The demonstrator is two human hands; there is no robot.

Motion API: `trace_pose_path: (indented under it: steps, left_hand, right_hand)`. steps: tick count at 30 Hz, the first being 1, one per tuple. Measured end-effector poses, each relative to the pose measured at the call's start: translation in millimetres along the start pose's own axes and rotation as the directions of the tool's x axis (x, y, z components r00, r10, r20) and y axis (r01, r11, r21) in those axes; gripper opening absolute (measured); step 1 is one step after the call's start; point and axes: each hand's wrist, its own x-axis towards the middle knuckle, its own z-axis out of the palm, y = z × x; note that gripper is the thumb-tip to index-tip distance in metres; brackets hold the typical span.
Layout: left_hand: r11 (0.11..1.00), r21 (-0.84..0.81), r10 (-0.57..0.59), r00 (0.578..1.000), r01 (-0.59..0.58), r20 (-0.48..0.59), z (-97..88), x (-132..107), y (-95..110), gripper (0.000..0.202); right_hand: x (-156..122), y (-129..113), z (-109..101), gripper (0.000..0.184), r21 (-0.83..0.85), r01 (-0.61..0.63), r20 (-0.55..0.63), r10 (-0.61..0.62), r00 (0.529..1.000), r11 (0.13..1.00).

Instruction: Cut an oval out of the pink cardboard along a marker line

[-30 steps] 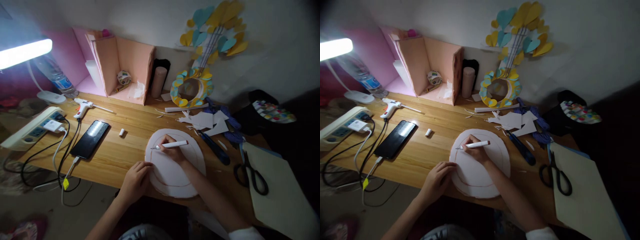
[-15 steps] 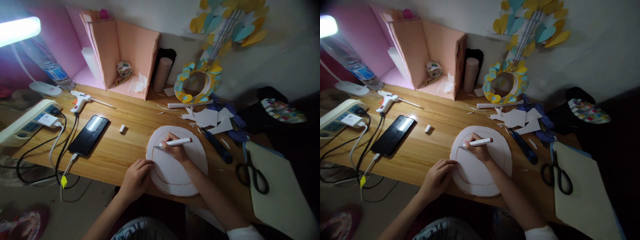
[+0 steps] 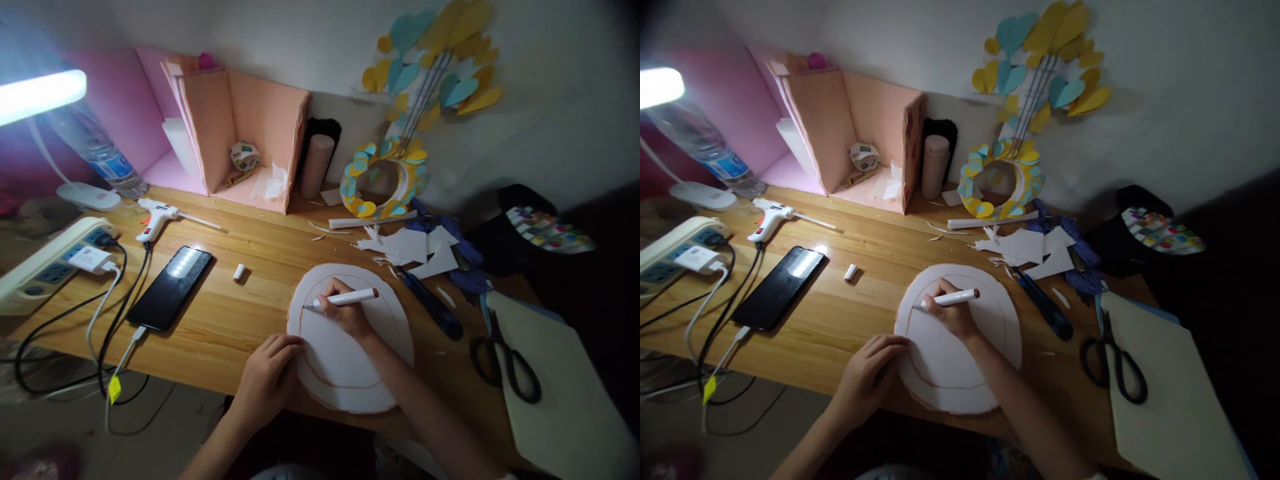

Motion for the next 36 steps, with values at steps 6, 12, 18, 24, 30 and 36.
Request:
trace_pose_path:
  steps: [6, 12, 18, 24, 30, 36]
  left_hand:
    - [1.0, 0.003, 0.007, 1.0, -0.007, 0.004, 0.0, 0.1, 0.0, 0.027]
    - [1.0, 0.006, -0.005, 1.0, 0.005, 0.014, 1.3, -0.2, -1.2, 0.028]
    - [1.0, 0.005, -0.005, 1.0, 0.004, 0.027, 1.4, -1.7, -2.4, 0.028]
    - [1.0, 0.013, -0.01, 1.0, 0.01, 0.02, 1.3, -0.4, -1.3, 0.028]
    - [1.0, 0.002, -0.014, 0.999, 0.014, 0.032, 0.8, -1.2, -1.7, 0.027]
    - [1.0, 0.004, 0.014, 1.0, -0.014, 0.014, 1.9, -1.1, -3.4, 0.026]
  right_hand:
    - [0.9, -1.8, -0.7, 0.033, -0.005, -0.002, -0.034, 0.002, 0.999, 1.0]
    - [0.3, -1.5, -0.6, 0.031, -0.013, -0.003, -0.045, 0.003, 0.999, 1.0]
    - [1.4, -0.8, -0.8, 0.03, -0.037, 0.005, -0.067, -0.008, 0.998, 0.999]
    - [1.1, 2.6, -0.4, 0.03, -0.038, 0.013, -0.083, -0.016, 0.996, 0.999]
    - [2.2, 1.1, 0.0, 0.028, -0.029, 0.017, -0.112, -0.02, 0.993, 0.999]
    - [3.6, 3.5, 0.2, 0.029, -0.06, 0.011, -0.154, -0.021, 0.988, 0.998]
